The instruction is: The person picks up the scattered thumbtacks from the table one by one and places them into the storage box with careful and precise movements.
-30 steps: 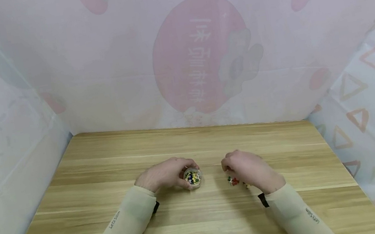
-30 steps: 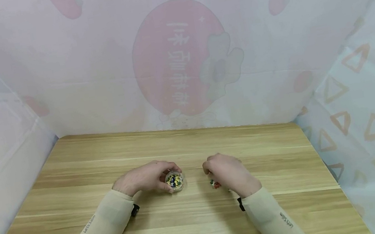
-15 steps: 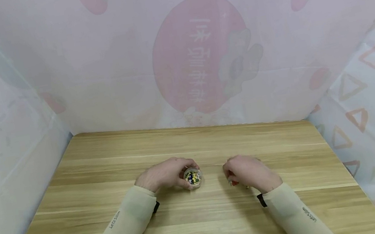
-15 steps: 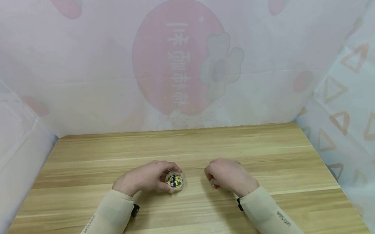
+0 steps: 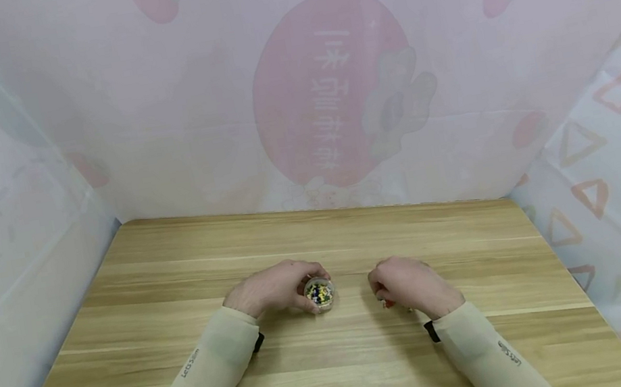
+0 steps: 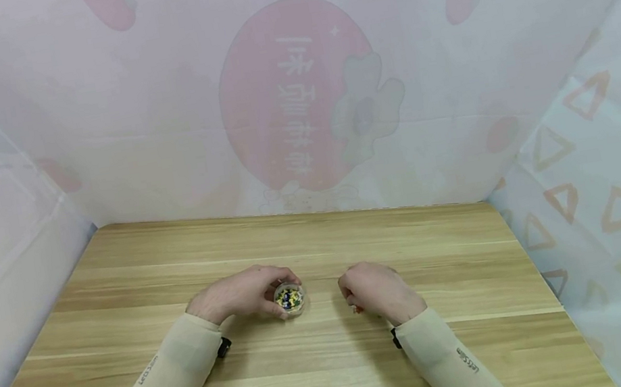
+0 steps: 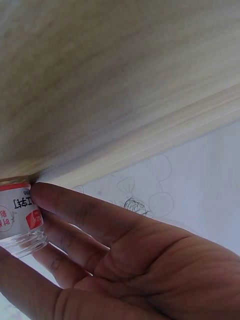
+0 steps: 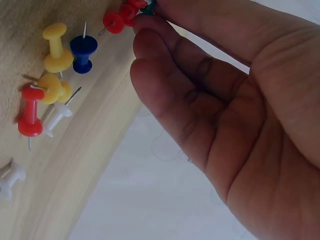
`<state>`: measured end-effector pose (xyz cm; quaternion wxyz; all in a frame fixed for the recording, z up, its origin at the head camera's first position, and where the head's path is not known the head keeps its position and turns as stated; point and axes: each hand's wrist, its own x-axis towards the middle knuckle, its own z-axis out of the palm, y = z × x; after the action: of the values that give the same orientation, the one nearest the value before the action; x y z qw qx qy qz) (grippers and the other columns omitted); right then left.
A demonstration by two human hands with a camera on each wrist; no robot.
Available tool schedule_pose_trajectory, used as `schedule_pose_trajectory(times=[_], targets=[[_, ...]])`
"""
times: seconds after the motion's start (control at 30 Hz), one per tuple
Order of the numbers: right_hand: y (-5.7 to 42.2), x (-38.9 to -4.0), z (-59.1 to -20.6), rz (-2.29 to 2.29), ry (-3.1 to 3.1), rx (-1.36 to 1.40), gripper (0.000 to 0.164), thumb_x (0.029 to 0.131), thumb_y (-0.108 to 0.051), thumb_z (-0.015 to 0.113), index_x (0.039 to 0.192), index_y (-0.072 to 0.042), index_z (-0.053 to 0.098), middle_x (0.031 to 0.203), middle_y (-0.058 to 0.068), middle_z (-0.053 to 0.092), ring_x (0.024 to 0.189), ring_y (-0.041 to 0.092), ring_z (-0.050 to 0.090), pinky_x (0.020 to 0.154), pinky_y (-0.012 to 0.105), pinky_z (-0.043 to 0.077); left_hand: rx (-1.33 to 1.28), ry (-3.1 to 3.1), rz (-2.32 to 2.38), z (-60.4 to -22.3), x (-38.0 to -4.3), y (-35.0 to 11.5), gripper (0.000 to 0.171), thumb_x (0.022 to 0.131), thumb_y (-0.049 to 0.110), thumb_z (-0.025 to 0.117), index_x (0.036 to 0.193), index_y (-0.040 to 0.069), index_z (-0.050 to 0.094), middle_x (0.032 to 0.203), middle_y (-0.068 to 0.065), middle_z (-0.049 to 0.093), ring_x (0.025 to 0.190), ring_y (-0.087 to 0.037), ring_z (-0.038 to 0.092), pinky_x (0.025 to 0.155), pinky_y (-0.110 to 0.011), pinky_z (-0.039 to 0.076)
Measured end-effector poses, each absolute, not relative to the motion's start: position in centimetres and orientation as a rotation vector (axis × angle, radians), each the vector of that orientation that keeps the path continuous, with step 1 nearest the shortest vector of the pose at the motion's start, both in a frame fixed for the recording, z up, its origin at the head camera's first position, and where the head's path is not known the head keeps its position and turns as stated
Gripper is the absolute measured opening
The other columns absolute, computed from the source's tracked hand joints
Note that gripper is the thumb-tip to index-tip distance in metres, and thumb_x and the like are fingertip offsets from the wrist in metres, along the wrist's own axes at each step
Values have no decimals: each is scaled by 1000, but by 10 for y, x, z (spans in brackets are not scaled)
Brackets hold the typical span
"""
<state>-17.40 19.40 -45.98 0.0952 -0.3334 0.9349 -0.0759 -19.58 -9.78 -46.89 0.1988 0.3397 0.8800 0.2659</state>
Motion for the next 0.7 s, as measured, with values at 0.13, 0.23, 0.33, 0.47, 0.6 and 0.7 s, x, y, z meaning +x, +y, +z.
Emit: schedule_pose_trajectory(times=[0.13, 0.23, 0.33, 0.47, 0.6, 0.7], targets=[[193, -175, -461, -220, 2777, -995, 24, 94, -8, 72, 73, -17, 66, 64, -15, 55, 54, -2, 52, 47, 24, 44, 950, 2458, 746, -468, -195, -98, 55, 81, 30, 87, 131, 19, 66, 124, 5, 68, 114, -14, 62, 99, -34, 49], [192, -176, -462, -215, 2795, -1012, 25, 94, -7, 71, 72, -18, 65, 67, -15, 54, 54, -2, 51, 47, 22, 44, 949, 2456, 749, -467, -195, -98, 55, 81, 30, 87, 131, 18, 66, 125, 4, 68, 115, -15, 62, 99, -35, 49], [190, -177, -462, -204, 2831, -1046, 23, 94, -7, 70, 75, -20, 66, 72, -13, 53, 55, -3, 51, 50, 22, 45, 946, 2457, 750, -467, -195, -98, 55, 81, 30, 87, 131, 18, 66, 124, 5, 68, 114, -14, 62, 100, -35, 49], [184, -176, -460, -183, 2906, -1089, 13, 95, -12, 71, 86, -21, 71, 81, -13, 57, 66, 1, 52, 58, 22, 48, 944, 2458, 746, -467, -195, -98, 55, 81, 30, 87, 131, 19, 66, 124, 5, 68, 115, -14, 62, 100, -34, 49], [176, -172, -458, -208, 2972, -1121, 6, 95, -16, 73, 94, -22, 75, 90, -12, 64, 80, 7, 58, 68, 24, 53, 941, 2461, 742, -467, -195, -98, 56, 81, 31, 87, 131, 20, 66, 124, 6, 68, 115, -13, 62, 100, -34, 49], [169, -169, -457, -243, 2994, -1161, 4, 95, -18, 75, 97, -20, 78, 96, -10, 68, 89, 9, 63, 77, 26, 55, 941, 2462, 743, -467, -195, -98, 56, 81, 31, 87, 131, 20, 66, 124, 6, 68, 114, -13, 62, 100, -34, 49]])
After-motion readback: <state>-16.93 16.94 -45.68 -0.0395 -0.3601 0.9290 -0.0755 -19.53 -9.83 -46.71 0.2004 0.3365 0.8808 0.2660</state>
